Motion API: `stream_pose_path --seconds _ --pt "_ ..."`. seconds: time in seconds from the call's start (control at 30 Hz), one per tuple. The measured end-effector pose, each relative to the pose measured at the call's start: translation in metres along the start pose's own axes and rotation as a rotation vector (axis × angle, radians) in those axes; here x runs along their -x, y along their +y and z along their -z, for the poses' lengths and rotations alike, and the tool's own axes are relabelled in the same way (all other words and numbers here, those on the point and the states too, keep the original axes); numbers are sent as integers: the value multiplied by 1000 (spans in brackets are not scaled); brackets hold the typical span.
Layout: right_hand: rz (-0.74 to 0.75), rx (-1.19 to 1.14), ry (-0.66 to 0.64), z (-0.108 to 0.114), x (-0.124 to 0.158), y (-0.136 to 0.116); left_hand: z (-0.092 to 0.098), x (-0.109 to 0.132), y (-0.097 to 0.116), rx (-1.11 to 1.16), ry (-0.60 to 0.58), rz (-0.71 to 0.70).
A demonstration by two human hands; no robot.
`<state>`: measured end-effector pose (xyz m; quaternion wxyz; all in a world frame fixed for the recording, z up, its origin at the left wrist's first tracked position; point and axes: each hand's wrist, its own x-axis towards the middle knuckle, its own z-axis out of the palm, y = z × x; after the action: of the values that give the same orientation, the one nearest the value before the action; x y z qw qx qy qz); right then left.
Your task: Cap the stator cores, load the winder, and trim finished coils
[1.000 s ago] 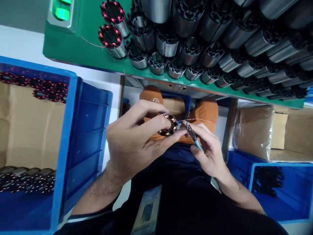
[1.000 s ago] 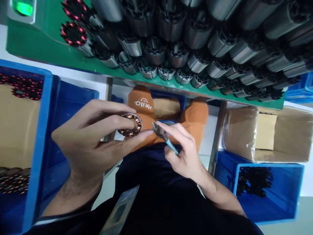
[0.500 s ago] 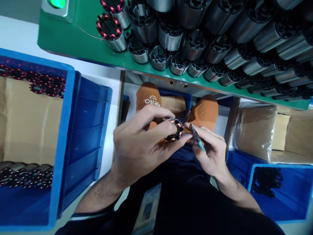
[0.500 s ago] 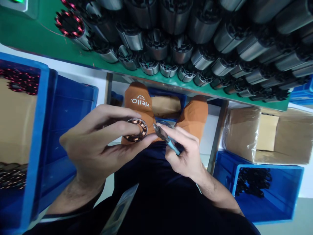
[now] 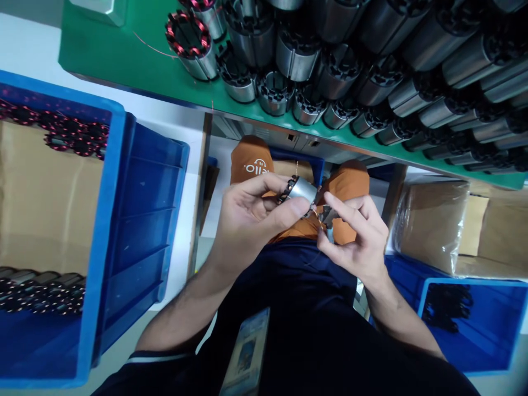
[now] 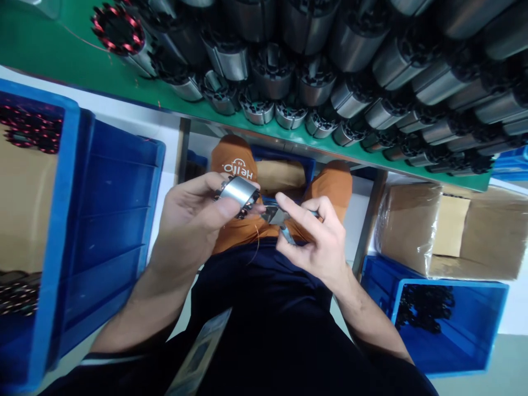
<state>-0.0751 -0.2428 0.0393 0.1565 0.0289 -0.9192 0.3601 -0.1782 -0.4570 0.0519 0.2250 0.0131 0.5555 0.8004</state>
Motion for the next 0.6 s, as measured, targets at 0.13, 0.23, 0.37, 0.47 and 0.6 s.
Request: stream_pose_path --seconds 0.13,0.23,0.37,0.47,0.6 --pt "24 52 61 -3 -2 -7 -10 -1 2 39 -12 4" --pt "16 57 88 -5 -5 -9 -14 -2 2 29 -10 -11" --pt "32 0 66 -5 -5 -7 -15 -1 1 19 -23 -7" --pt "14 -42 39 -3 -2 -3 -14 0 1 18 -22 0" --pt "-13 -144 -21 0 0 1 -14 -2 -5 6 -8 -56"
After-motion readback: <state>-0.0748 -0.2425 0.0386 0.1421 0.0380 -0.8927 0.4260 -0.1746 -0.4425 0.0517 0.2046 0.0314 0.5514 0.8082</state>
